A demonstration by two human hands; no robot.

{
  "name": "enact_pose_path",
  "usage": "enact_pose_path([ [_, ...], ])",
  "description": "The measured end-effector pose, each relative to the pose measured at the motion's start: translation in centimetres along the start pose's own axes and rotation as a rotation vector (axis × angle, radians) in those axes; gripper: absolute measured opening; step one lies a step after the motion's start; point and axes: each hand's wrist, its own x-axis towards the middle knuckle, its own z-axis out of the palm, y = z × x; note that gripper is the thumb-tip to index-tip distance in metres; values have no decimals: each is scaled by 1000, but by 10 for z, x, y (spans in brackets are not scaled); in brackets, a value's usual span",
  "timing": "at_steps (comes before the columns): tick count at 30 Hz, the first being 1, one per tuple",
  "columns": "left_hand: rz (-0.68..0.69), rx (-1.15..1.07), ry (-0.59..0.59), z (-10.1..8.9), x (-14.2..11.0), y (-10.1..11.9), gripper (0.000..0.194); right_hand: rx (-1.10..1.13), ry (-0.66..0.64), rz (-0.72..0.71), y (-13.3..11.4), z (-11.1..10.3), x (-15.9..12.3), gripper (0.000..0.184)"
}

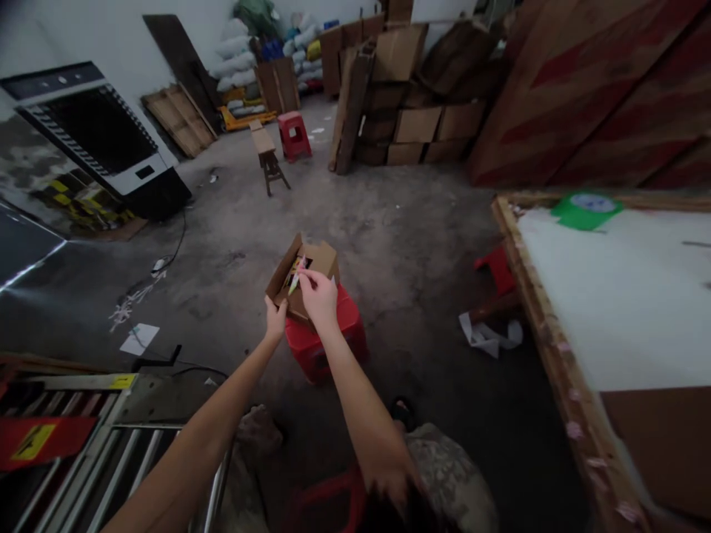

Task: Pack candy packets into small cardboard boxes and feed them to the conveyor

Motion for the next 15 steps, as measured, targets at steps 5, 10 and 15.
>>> enact_pose_path([
  [5, 26, 102, -89, -22, 11, 7, 72, -356, -131, -45, 2, 38, 29, 19],
  [10, 92, 412, -221, -39, 10, 28, 65, -306, 4, -64, 22, 40, 0, 51],
  [15, 47, 501, -223, -55, -42, 31, 70, -67, 25, -15, 30, 22, -12, 55],
])
